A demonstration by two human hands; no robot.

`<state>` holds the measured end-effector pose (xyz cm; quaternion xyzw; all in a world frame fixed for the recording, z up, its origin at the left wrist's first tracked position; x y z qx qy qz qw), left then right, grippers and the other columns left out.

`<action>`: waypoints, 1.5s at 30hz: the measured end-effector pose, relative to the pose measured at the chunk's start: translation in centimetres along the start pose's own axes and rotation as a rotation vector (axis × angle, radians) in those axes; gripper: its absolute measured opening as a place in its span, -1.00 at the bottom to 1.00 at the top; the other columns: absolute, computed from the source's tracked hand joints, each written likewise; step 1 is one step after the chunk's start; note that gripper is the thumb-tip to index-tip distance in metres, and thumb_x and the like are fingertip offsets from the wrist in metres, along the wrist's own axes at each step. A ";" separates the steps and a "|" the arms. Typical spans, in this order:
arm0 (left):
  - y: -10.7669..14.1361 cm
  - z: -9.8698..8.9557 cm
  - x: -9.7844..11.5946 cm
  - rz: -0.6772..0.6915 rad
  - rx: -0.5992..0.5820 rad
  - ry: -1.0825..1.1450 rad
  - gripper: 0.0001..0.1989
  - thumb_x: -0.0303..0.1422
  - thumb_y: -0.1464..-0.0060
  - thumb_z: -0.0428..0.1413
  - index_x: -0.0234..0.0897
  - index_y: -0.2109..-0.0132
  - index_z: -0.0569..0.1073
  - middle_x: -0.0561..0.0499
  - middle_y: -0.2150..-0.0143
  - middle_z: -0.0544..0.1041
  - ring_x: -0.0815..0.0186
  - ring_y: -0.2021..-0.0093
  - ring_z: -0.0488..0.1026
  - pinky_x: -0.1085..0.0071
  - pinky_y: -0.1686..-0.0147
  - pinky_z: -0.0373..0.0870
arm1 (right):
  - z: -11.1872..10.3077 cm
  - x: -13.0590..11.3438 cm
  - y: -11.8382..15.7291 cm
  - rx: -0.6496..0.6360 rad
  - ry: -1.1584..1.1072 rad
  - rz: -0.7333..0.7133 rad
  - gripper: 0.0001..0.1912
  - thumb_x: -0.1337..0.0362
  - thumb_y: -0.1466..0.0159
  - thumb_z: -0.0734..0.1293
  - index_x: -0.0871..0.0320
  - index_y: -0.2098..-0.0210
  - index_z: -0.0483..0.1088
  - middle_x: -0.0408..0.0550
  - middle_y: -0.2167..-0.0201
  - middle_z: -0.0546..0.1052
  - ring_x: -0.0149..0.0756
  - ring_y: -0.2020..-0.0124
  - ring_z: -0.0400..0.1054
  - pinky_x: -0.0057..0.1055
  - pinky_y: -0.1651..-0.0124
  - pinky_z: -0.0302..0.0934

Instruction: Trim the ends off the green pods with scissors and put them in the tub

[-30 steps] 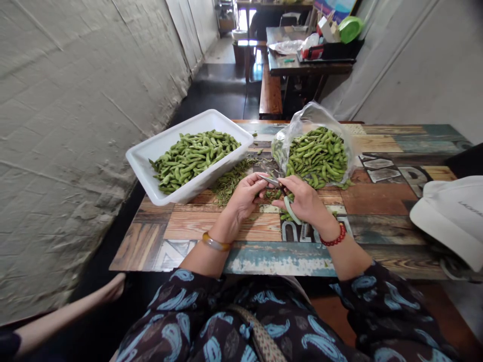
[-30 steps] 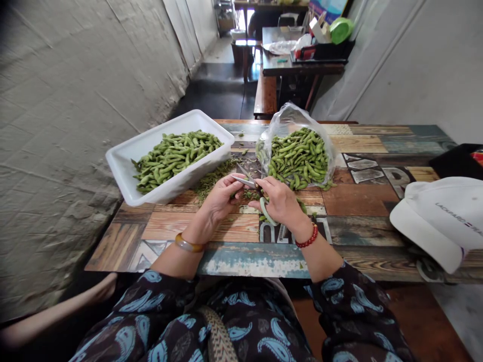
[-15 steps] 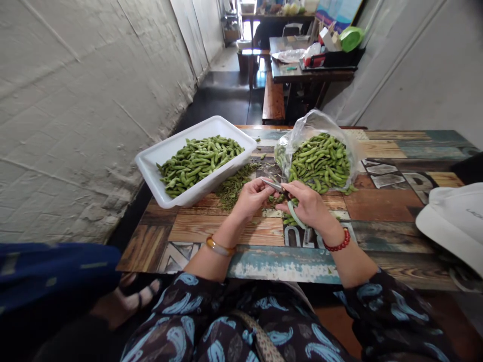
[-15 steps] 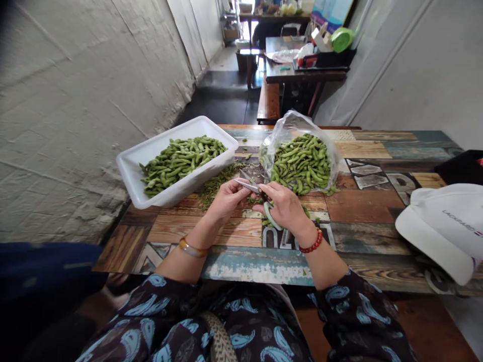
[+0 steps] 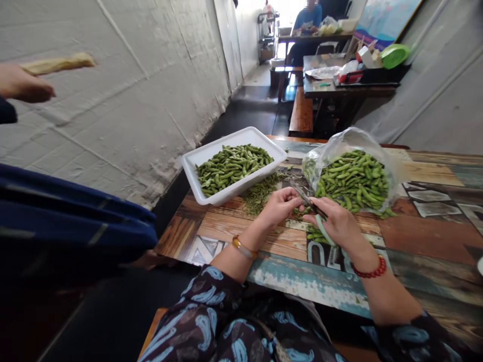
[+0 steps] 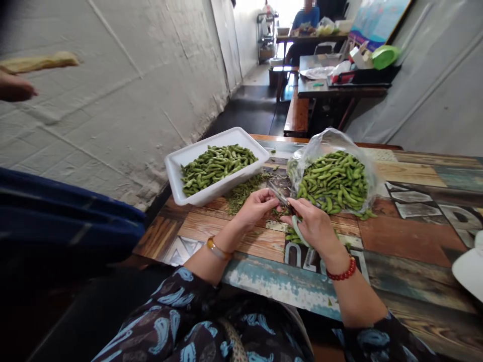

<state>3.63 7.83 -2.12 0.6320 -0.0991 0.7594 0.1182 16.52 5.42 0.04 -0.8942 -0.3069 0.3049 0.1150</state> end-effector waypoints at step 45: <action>0.2 2.2 1.4 0.215 -0.178 -0.675 -0.81 -0.31 -0.20 0.05 -0.28 0.27 0.52 0.01 0.33 0.54 0.32 0.30 0.41 0.46 0.24 0.25 | -4.1 3.5 -0.3 0.307 -0.095 0.223 -0.55 -0.02 -0.25 0.37 0.14 0.00 0.46 -0.01 0.29 0.54 -0.17 0.27 0.45 -0.25 0.14 0.37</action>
Point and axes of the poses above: each hand's wrist, its own y-axis away from the middle knuckle, its own z-axis out of the palm, x = y × z, the point moved 9 cm from there along -y, towards the middle knuckle
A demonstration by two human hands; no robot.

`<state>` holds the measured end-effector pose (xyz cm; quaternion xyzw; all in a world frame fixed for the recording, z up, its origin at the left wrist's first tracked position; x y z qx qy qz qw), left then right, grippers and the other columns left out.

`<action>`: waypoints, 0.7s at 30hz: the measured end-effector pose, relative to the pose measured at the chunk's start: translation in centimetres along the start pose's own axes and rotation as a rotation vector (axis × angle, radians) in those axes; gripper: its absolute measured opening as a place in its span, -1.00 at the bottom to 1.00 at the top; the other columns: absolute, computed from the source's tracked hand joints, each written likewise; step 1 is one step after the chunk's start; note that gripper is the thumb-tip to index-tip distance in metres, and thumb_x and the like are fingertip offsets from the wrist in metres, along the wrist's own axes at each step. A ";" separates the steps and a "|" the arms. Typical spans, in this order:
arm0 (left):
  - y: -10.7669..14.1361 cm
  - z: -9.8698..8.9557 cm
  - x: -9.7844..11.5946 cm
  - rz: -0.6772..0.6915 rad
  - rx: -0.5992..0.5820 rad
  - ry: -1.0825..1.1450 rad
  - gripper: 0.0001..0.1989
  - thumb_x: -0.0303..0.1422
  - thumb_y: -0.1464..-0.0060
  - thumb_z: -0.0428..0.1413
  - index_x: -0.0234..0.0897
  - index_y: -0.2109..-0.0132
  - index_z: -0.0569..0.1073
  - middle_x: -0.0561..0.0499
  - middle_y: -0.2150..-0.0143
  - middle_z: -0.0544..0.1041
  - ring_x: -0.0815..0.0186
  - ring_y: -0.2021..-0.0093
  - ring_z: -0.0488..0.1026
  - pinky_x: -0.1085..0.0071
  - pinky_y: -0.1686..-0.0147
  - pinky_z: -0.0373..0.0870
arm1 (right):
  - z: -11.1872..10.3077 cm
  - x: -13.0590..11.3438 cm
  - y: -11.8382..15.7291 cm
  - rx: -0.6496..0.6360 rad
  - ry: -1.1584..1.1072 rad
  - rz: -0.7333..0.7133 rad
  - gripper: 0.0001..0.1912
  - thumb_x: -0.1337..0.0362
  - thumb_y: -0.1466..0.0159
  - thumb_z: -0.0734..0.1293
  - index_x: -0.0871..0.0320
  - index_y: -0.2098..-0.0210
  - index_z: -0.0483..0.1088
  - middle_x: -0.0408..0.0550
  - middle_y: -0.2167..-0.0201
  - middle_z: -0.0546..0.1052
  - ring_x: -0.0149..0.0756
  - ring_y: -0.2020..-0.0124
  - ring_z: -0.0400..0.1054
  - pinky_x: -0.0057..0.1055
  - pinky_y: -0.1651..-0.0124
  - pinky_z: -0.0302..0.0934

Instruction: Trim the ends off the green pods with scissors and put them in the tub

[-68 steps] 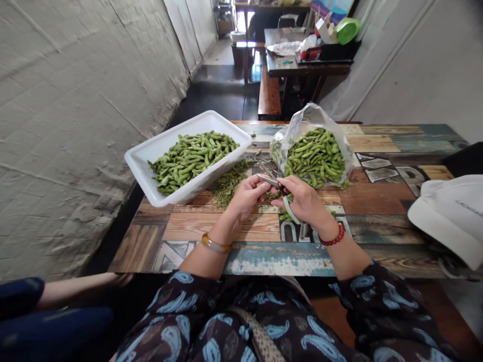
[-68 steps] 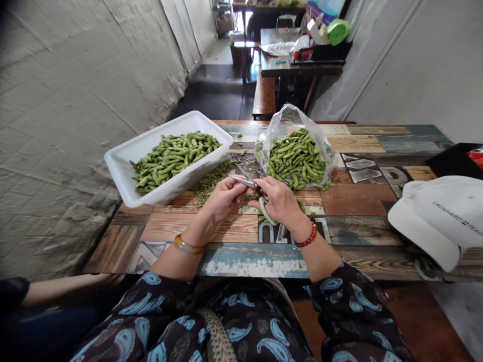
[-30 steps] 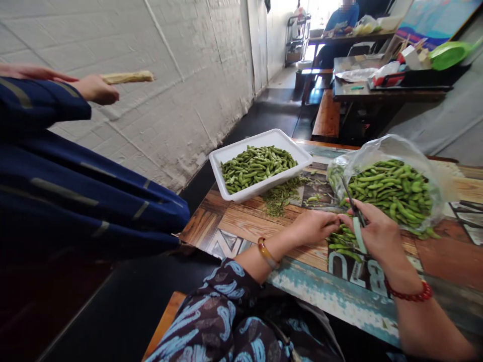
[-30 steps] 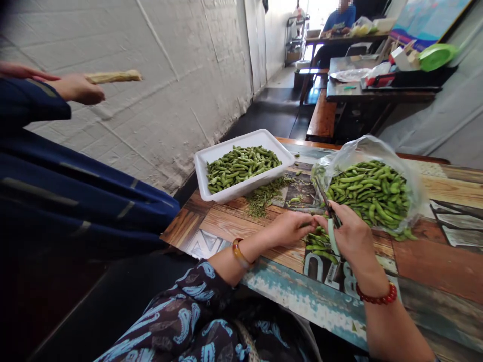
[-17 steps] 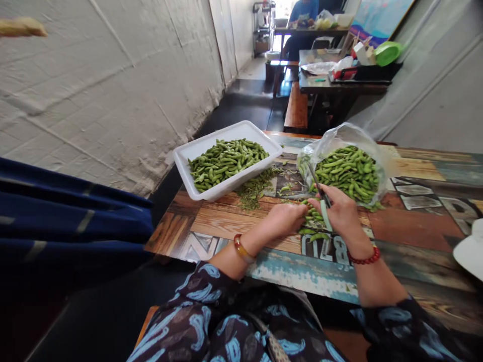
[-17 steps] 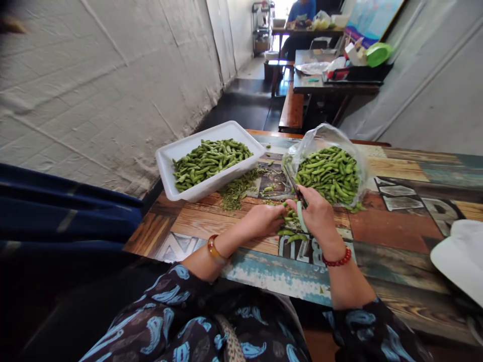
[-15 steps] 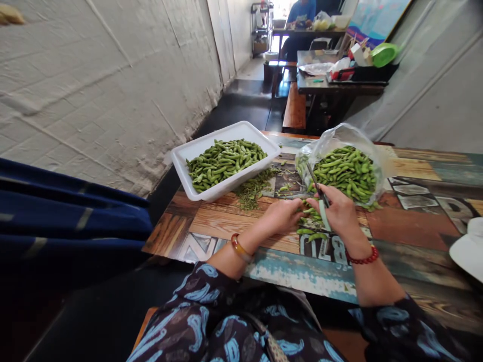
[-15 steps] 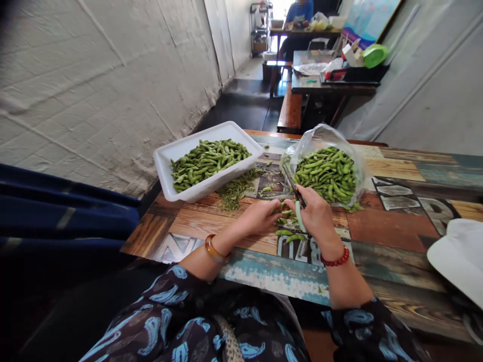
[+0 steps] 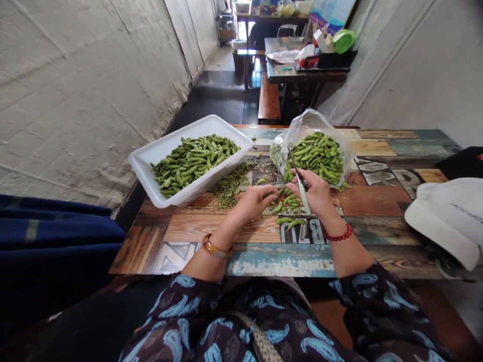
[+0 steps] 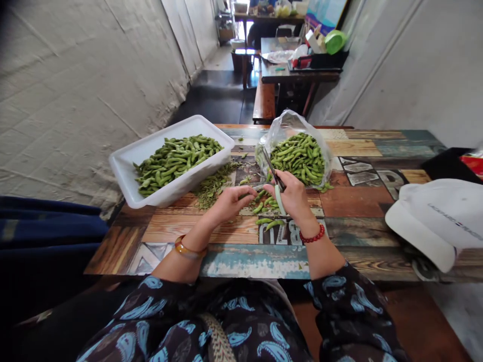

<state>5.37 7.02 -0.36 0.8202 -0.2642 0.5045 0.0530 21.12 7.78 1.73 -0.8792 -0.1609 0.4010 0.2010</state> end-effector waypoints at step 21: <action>0.4 -0.9 -2.6 -0.357 0.165 0.821 -0.60 -0.09 0.08 0.31 -0.26 0.33 0.33 0.25 0.60 0.09 0.55 0.66 -0.07 0.51 0.62 -0.18 | 0.6 0.0 0.1 -0.031 -0.155 0.065 -0.53 0.00 -0.21 0.41 0.16 0.00 0.48 -0.05 0.31 0.54 -0.27 0.34 0.43 -0.32 0.19 0.37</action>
Point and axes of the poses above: each hand's wrist, its own y-axis away from the middle knuckle, its own z-axis out of the palm, x = y × z, the point moved 9 cm from there along -y, towards the middle knuckle
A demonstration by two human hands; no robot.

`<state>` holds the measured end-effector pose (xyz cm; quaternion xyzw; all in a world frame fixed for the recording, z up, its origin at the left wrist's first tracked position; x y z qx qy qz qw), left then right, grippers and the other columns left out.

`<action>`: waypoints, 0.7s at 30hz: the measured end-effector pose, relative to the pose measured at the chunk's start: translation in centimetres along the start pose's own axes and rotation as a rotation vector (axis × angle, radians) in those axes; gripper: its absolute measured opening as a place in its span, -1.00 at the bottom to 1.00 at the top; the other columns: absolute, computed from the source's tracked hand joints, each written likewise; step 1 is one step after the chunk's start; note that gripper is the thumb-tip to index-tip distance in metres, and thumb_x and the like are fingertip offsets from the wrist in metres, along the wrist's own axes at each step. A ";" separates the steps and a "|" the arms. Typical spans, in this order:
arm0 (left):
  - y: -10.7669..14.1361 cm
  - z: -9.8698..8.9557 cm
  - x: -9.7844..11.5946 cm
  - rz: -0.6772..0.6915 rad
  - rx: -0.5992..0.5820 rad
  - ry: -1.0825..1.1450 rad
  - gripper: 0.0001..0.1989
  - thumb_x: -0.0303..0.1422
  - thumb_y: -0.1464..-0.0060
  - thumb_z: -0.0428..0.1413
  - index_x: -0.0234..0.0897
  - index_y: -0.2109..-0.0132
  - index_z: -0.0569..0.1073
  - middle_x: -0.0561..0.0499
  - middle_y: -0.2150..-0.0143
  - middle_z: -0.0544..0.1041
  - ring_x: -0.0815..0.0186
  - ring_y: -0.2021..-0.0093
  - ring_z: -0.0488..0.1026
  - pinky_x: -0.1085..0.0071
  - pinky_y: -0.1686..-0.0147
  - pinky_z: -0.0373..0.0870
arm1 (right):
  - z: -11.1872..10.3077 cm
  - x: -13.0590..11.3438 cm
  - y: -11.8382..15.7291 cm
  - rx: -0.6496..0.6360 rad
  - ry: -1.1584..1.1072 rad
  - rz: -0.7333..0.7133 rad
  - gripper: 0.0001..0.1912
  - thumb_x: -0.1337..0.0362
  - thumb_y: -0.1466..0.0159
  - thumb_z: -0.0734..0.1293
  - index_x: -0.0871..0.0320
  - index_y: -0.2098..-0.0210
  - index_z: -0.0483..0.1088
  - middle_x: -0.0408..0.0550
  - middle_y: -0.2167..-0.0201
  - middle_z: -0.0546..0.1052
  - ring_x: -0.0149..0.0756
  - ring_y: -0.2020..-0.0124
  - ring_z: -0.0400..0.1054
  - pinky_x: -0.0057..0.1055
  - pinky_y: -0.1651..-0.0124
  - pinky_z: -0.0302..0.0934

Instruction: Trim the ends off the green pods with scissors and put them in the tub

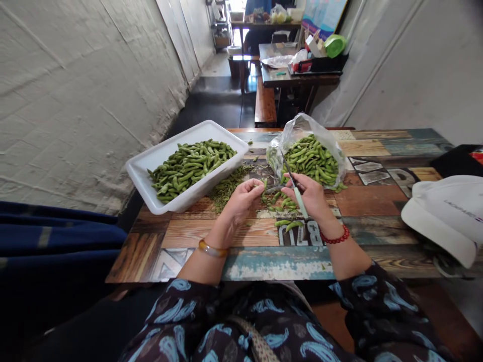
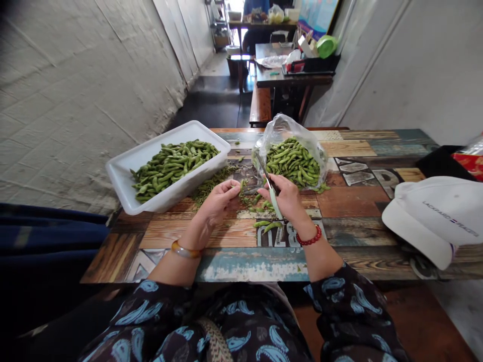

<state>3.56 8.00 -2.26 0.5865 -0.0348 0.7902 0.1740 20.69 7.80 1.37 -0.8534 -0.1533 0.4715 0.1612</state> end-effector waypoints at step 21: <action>-0.4 -0.6 -0.2 0.006 0.087 0.076 -0.66 -0.15 0.00 0.25 -0.33 0.41 0.35 0.13 0.51 0.30 0.55 0.61 0.13 0.60 0.67 -0.11 | 1.8 1.7 0.7 0.055 -0.774 0.466 -0.61 0.12 -0.05 0.49 0.12 0.16 0.46 -0.21 0.36 0.41 -0.51 0.51 0.28 -0.50 0.44 0.29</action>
Point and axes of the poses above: each hand's wrist, its own y-axis away from the middle knuckle, its own z-axis out of the palm, x = y × z, the point moved 9 cm from there along -y, towards the middle knuckle
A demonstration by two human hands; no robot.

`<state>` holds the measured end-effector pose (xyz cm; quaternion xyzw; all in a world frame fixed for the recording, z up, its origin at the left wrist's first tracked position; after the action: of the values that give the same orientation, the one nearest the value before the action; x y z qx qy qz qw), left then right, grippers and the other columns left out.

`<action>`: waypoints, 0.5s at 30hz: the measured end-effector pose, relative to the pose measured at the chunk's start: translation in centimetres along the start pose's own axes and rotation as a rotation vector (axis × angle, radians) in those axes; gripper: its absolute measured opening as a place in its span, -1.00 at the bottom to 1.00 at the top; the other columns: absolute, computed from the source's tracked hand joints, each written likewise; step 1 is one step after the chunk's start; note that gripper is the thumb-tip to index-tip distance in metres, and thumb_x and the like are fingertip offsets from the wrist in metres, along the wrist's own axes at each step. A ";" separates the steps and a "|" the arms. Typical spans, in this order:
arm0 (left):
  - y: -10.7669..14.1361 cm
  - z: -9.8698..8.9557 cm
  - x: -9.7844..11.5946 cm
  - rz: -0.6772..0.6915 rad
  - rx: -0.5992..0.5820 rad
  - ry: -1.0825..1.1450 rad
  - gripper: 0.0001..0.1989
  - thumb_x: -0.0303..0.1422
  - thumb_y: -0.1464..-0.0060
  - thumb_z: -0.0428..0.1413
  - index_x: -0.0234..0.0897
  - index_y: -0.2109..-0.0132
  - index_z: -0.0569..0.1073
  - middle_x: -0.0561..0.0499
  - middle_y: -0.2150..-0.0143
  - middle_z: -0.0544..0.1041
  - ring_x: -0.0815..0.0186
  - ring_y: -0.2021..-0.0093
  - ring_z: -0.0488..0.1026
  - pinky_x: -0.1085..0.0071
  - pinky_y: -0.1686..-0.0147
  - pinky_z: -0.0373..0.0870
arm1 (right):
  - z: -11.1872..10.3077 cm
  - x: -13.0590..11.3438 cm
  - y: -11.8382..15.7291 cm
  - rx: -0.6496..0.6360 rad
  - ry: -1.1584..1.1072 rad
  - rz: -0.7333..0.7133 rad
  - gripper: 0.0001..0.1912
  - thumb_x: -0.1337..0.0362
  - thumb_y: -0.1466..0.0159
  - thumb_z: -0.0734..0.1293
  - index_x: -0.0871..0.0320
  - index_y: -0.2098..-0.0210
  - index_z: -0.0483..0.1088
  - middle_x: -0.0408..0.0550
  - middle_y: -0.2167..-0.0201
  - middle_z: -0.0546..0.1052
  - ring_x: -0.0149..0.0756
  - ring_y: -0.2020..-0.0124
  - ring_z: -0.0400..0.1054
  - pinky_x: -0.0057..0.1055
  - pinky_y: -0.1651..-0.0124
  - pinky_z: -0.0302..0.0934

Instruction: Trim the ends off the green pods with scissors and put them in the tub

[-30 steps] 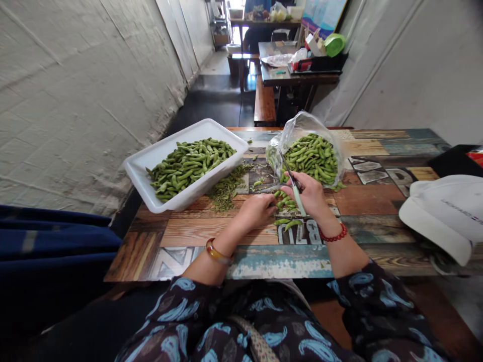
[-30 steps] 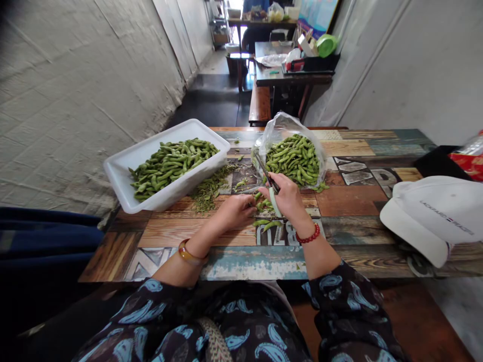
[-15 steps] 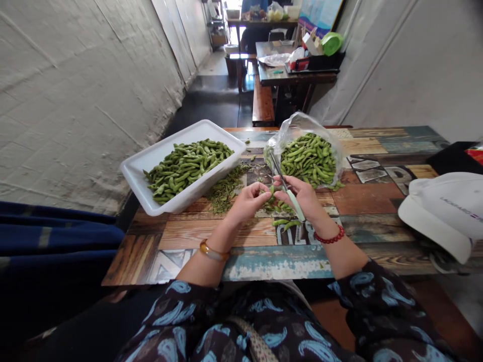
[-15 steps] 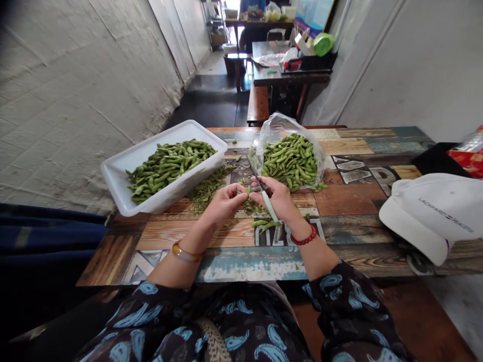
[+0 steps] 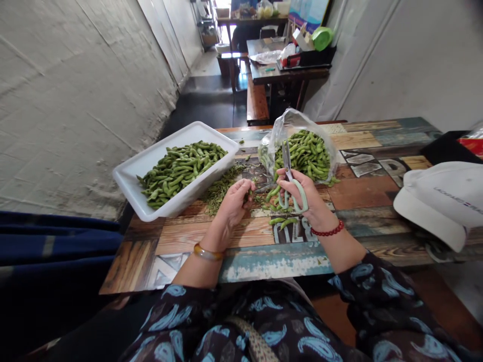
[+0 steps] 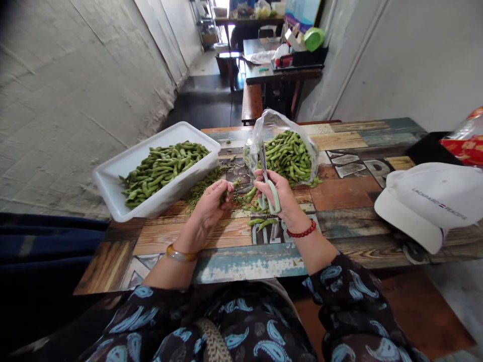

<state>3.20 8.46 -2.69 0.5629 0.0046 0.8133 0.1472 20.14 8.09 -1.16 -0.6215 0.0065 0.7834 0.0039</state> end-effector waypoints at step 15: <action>0.5 1.9 -1.4 0.036 -0.091 -0.017 -0.68 -0.24 0.09 0.35 -0.33 0.19 0.58 0.18 0.62 0.23 0.57 0.64 0.02 0.50 0.62 -0.14 | 1.6 0.9 0.7 -0.073 -0.147 0.064 -0.65 0.19 -0.06 0.49 0.11 0.19 0.41 -0.25 0.37 0.41 -0.51 0.47 0.37 -0.52 0.38 0.34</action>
<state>5.25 7.39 -3.18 0.5626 -0.0437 0.8103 0.1579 18.33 7.45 -1.62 -0.5615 -0.0026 0.8263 -0.0435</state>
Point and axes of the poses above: each hand's wrist, its own y-axis away from the middle knuckle, its own z-axis out of the palm, x = y × z, the point moved 9 cm from there along -y, towards the middle knuckle
